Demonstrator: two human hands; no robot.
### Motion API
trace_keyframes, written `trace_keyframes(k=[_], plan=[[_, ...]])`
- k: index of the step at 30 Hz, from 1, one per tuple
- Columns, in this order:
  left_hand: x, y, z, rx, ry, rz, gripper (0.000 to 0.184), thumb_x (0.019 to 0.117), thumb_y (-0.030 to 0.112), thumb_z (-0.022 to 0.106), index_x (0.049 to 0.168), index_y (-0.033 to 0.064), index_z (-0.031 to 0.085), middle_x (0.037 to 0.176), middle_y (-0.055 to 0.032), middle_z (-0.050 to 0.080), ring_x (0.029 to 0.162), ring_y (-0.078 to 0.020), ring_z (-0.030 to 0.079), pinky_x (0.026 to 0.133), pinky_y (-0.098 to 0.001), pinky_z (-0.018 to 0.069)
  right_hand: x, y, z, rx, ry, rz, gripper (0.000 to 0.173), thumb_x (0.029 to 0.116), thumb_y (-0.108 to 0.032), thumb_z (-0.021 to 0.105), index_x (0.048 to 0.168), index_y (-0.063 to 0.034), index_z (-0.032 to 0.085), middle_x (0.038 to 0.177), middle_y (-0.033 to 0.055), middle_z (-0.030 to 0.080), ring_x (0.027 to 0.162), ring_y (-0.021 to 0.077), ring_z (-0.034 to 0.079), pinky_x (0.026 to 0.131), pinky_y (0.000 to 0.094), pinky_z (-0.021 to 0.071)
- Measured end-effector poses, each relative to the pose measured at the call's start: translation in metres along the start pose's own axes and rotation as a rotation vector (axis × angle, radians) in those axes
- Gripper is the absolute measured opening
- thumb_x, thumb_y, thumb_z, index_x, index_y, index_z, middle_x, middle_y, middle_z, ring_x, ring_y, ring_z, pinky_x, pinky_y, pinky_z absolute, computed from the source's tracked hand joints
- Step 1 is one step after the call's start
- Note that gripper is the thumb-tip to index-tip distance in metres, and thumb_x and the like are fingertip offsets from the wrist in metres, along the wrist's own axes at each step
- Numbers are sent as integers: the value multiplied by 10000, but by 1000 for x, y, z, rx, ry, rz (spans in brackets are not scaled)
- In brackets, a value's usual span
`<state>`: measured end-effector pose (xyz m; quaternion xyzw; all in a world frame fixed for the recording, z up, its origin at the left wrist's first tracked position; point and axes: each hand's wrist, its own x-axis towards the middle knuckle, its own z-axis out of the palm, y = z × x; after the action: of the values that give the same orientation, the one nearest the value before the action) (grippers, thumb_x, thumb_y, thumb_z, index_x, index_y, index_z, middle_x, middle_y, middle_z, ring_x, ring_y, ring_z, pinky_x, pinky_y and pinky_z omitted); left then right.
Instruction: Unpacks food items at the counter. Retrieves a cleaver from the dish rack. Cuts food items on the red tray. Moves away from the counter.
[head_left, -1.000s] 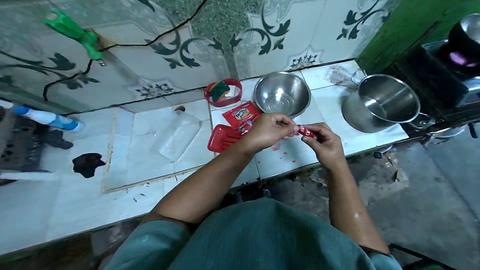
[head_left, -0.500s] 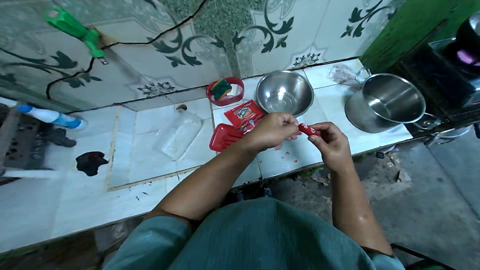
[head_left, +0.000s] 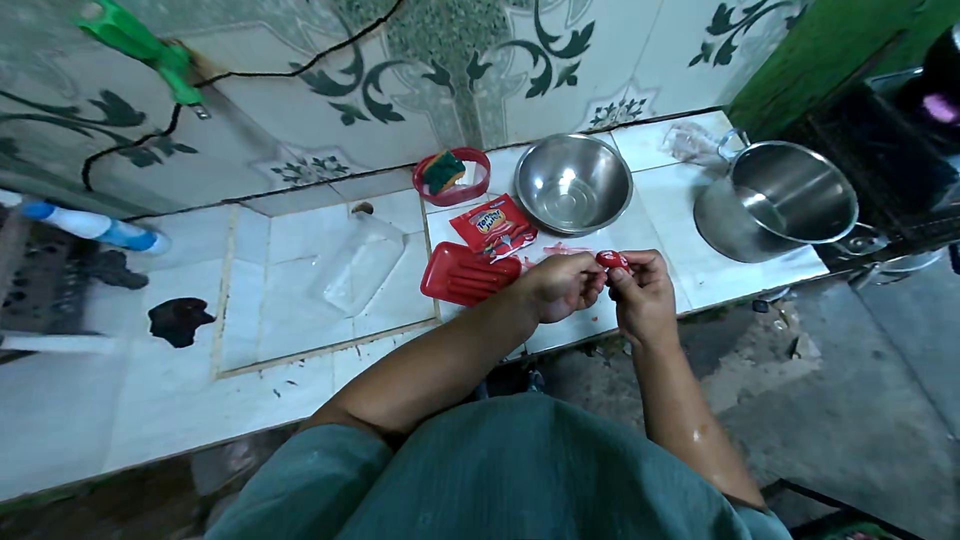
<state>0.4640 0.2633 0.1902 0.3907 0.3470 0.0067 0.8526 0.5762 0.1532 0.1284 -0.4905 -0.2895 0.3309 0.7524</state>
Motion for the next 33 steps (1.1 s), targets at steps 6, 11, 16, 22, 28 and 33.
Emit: trace_keyframes(k=[6, 11, 16, 22, 28, 33], plan=[[4, -26, 8, 271, -62, 26, 146, 1069, 81, 466, 1032, 38, 601, 771, 21, 582, 649, -34, 564, 633, -174, 501, 7, -12, 10, -89, 6, -7, 204, 956, -77, 686, 1125, -165, 617, 942, -37, 677, 700, 30, 626, 639, 189, 553], [2, 10, -15, 586, 121, 300, 175, 1051, 102, 552, 1135, -22, 642, 919, -57, 665, 785, -87, 629, 761, -279, 551, 12, -17, 0, -186, -12, 47, 181, 1041, -137, 566, 1193, -95, 655, 1000, -1, 698, 752, 51, 651, 673, 203, 563], [-1, 35, -18, 478, 117, 460, 167, 1063, 126, 566, 1156, 14, 647, 963, -40, 683, 828, -70, 672, 787, -247, 582, 12, -16, 0, -188, -26, 59, 188, 1025, -107, 594, 1201, -86, 656, 981, 6, 699, 736, 61, 663, 671, 214, 581], [-2, 40, -16, 567, 181, 462, 131, 1041, 115, 610, 1073, 5, 674, 906, -47, 692, 787, -65, 681, 768, -241, 589, 14, -15, 0, -427, -48, -57, 229, 1035, -147, 603, 1236, -55, 661, 1098, 15, 695, 926, 67, 674, 858, 277, 583], [12, 28, -16, 668, 155, 413, 150, 1040, 70, 551, 1113, -13, 653, 889, -72, 667, 762, -98, 620, 738, -292, 535, 14, -9, 12, -301, -82, -29, 468, 972, -338, 681, 1369, -130, 547, 995, -50, 657, 798, 20, 626, 686, 197, 540], [24, 20, -16, 1126, 165, 411, 162, 1009, 74, 590, 1107, -8, 689, 974, -164, 713, 943, -283, 691, 878, -510, 544, 22, 4, 16, -543, 8, -19, 386, 929, -274, 748, 1269, -115, 660, 857, 28, 641, 633, 77, 565, 554, 250, 490]])
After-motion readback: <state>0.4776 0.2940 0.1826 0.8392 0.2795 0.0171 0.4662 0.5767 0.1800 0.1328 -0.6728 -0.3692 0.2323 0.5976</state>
